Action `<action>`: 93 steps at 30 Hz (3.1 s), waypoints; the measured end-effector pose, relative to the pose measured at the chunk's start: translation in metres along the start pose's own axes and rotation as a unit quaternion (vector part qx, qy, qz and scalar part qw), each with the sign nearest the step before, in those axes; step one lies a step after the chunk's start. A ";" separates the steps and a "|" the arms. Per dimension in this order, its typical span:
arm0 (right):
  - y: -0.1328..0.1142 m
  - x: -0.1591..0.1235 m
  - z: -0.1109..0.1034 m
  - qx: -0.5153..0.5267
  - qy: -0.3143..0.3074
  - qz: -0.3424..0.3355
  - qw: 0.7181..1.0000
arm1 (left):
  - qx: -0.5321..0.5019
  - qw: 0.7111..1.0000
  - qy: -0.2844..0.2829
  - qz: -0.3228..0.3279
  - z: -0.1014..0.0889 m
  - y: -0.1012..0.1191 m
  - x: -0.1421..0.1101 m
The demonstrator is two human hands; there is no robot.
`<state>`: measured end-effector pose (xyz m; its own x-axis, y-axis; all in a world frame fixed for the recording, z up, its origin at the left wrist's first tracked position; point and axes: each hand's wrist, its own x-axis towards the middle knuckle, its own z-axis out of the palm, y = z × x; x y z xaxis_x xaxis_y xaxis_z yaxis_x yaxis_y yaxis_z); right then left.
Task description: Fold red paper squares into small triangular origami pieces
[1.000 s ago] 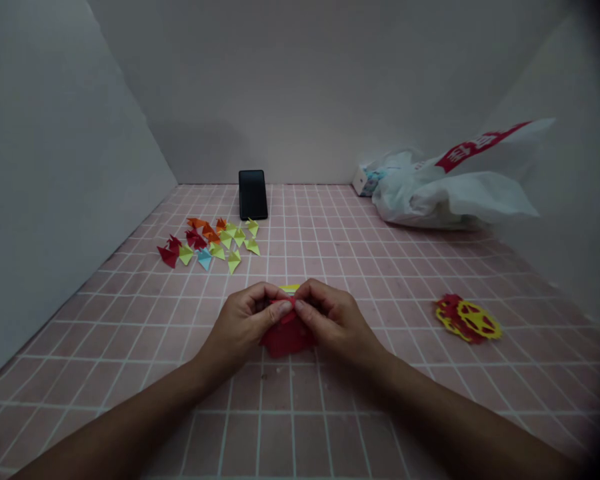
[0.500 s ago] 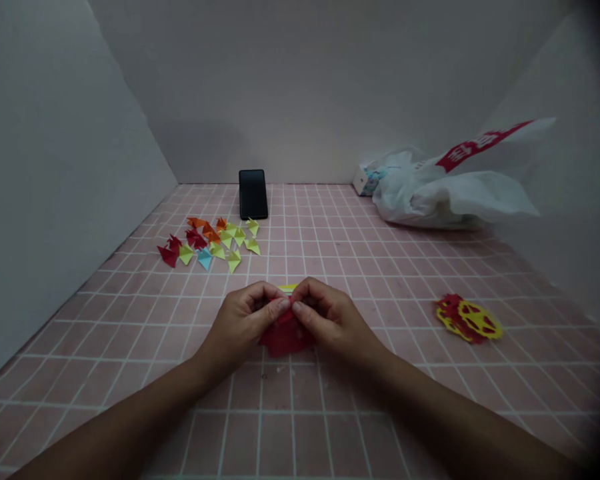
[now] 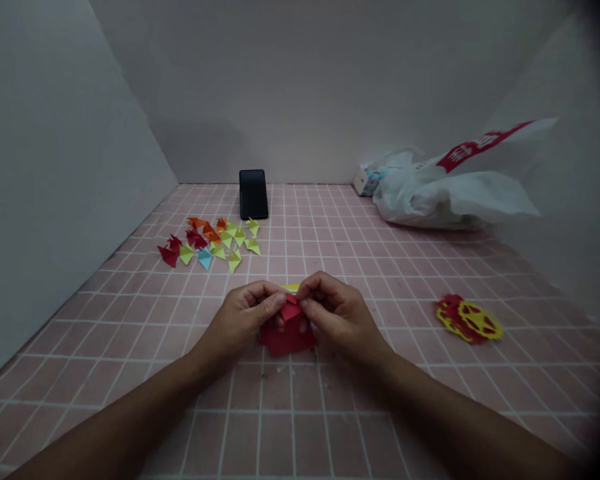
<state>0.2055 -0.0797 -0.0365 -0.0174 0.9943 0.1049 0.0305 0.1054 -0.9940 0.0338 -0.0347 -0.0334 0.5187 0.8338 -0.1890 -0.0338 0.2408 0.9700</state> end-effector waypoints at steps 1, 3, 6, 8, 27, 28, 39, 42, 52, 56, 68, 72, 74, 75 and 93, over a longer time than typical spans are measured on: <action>0.000 0.000 0.000 0.008 -0.001 0.007 1.000 | 0.004 1.000 0.005 0.001 0.000 0.001 0.000; 0.000 0.001 0.001 0.027 -0.005 0.021 0.999 | 0.027 0.999 0.019 0.009 0.001 0.002 -0.001; 0.001 0.002 0.002 0.065 -0.017 0.050 0.997 | 0.065 0.997 0.038 0.026 0.002 0.006 -0.002; 0.002 0.003 0.001 0.088 -0.018 0.065 0.994 | 0.077 0.995 0.047 0.033 0.003 0.008 -0.003; 0.007 0.001 -0.001 -0.009 -0.018 -0.026 0.999 | 0.004 1.000 0.021 0.007 0.001 0.001 -0.001; 0.008 0.002 -0.001 0.005 -0.014 -0.015 1.000 | -0.007 1.000 0.018 0.007 0.001 0.001 -0.002; 0.006 0.001 0.000 0.036 -0.011 -0.008 0.999 | -0.011 0.999 0.036 0.003 0.000 0.002 -0.002; 0.004 0.001 0.000 0.036 -0.009 -0.009 0.999 | -0.027 0.999 0.027 -0.004 0.001 0.002 -0.002; 0.006 -0.001 0.003 0.114 -0.031 0.048 0.992 | -0.035 0.997 0.068 0.022 0.003 0.002 -0.002; 0.007 -0.001 0.003 0.129 -0.038 0.058 0.989 | -0.035 0.998 0.057 0.016 0.003 0.002 -0.003; 0.006 -0.001 0.005 0.115 -0.045 0.063 0.990 | 0.023 0.999 0.023 -0.014 0.004 0.008 -0.003; 0.006 0.000 0.004 0.132 -0.053 0.078 0.987 | 0.039 0.999 0.033 -0.001 0.002 0.007 -0.003; 0.007 0.001 0.003 0.142 -0.056 0.076 0.985 | 0.037 0.999 0.035 -0.001 0.002 0.006 -0.002; 0.007 0.001 0.003 0.143 -0.055 0.071 0.986 | 0.033 0.999 0.038 -0.001 0.002 0.005 -0.002; 0.010 0.002 0.001 0.110 -0.034 0.102 0.988 | 0.041 0.997 0.053 0.032 0.002 0.004 -0.001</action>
<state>0.2047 -0.0771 -0.0459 -0.1018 0.9903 -0.0941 -0.1782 -0.1112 -0.9777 0.0344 -0.0358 -0.0295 0.4248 0.8947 -0.1381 0.0085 0.1486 0.9889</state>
